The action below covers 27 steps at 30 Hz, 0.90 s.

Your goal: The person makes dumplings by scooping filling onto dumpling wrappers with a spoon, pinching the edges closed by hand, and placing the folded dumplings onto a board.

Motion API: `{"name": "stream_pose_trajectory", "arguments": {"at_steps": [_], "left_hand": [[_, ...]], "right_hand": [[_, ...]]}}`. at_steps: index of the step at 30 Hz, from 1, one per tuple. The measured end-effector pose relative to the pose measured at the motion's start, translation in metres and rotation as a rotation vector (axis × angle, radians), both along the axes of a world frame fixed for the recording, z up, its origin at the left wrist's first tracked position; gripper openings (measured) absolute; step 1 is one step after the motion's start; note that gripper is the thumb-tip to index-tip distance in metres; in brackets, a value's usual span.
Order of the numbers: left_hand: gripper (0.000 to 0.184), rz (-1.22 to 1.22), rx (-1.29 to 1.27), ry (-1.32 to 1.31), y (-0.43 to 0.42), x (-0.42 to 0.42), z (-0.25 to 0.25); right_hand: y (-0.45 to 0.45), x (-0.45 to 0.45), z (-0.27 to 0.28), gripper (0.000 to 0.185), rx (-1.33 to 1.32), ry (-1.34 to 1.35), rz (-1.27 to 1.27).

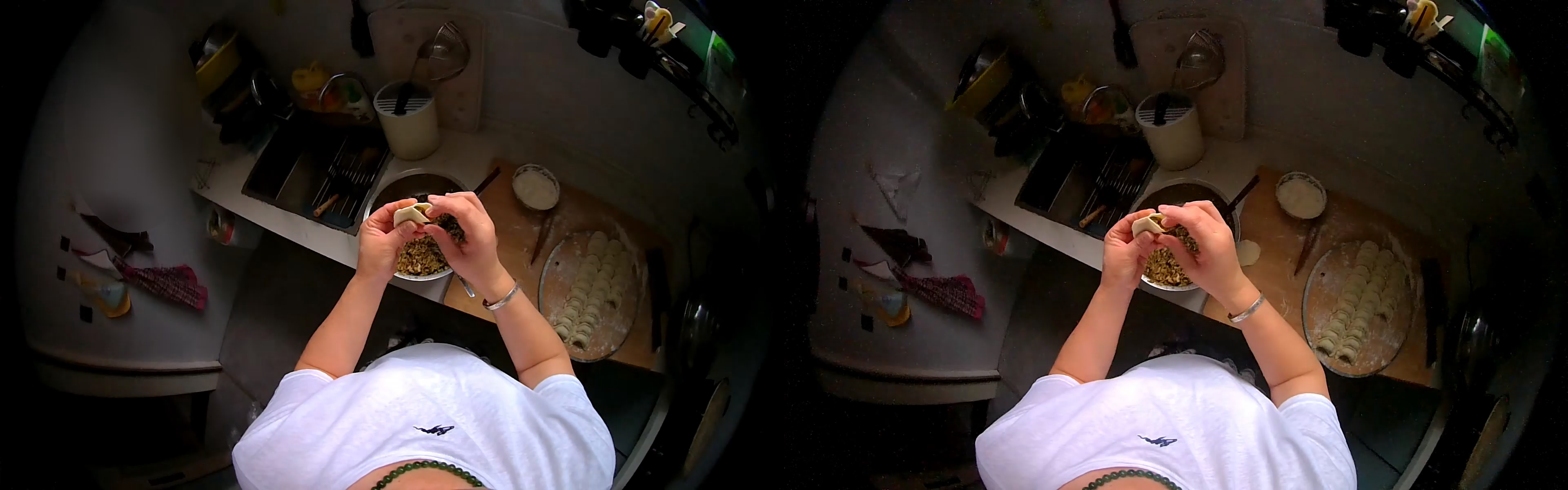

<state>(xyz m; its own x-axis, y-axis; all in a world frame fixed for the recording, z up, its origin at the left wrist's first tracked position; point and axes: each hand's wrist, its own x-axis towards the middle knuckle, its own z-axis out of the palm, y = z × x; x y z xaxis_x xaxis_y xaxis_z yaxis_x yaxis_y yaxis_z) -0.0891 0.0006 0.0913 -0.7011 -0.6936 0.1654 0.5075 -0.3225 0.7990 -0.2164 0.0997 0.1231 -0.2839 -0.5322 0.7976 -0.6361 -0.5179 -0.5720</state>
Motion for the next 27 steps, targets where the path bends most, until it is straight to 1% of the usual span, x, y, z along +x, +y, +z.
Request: {"name": "stream_pose_trajectory", "arguments": {"at_steps": [1, 3, 4, 5, 7, 11, 13, 15, 16, 18, 19, 21, 22, 23, 25, 26, 27], "left_hand": [[0.031, 0.012, -0.002, -0.006, 0.002, -0.001, 0.000], [0.031, 0.021, 0.006, -0.017, 0.005, -0.001, 0.001], [0.031, 0.012, 0.018, -0.035, 0.005, -0.001, 0.002], [0.031, 0.003, 0.029, -0.053, 0.006, 0.000, 0.002], [0.031, 0.009, 0.043, -0.049, 0.008, -0.001, 0.004], [0.031, 0.013, 0.048, -0.051, 0.012, -0.003, 0.003], [0.031, -0.001, 0.043, -0.056, 0.014, -0.004, 0.005], [0.031, -0.028, 0.092, -0.044, 0.015, -0.006, 0.007], [0.030, -0.024, 0.093, -0.052, 0.015, -0.007, 0.005], [0.030, -0.036, 0.108, -0.035, 0.015, -0.007, 0.003], [0.031, -0.049, 0.125, -0.025, 0.015, -0.007, 0.003], [0.030, -0.040, 0.126, -0.014, 0.015, -0.007, 0.004], [0.030, -0.033, 0.128, -0.006, 0.016, -0.007, 0.004], [0.030, -0.035, 0.129, -0.006, 0.017, -0.007, 0.005], [0.030, -0.023, 0.150, -0.021, 0.019, -0.007, 0.008], [0.030, -0.024, 0.151, -0.021, 0.019, -0.008, 0.008], [0.030, -0.040, 0.145, -0.013, 0.019, -0.008, 0.008]], "right_hand": [[0.000, -0.001, 0.000, 0.045, -0.001, 0.001, -0.002], [0.001, -0.002, 0.000, 0.044, -0.064, 0.234, -0.152], [0.001, -0.002, -0.004, 0.043, -0.110, 0.167, -0.203], [0.001, -0.002, -0.006, 0.043, -0.111, 0.168, -0.202], [0.002, -0.002, -0.008, 0.044, -0.110, 0.007, -0.136], [0.002, 0.001, -0.007, 0.047, -0.045, -0.009, -0.065], [0.001, 0.000, -0.005, 0.047, -0.045, -0.011, -0.074], [-0.001, 0.000, -0.007, 0.046, -0.067, 0.057, -0.163], [0.000, 0.000, -0.008, 0.046, -0.069, 0.062, -0.163], [0.001, 0.001, -0.009, 0.043, -0.106, -0.038, -0.158], [0.001, 0.002, -0.011, 0.043, -0.107, -0.035, -0.157], [0.003, 0.003, -0.016, 0.037, -0.071, -0.321, -0.124], [0.007, 0.003, -0.012, 0.032, 0.009, -0.297, -0.128], [0.008, 0.005, -0.012, 0.032, 0.010, -0.297, -0.131], [0.007, 0.008, -0.014, 0.031, 0.075, -0.451, -0.050], [0.003, 0.008, -0.019, 0.027, 0.071, -0.586, 0.033], [0.003, 0.007, -0.020, 0.027, 0.071, -0.587, 0.032]]}}
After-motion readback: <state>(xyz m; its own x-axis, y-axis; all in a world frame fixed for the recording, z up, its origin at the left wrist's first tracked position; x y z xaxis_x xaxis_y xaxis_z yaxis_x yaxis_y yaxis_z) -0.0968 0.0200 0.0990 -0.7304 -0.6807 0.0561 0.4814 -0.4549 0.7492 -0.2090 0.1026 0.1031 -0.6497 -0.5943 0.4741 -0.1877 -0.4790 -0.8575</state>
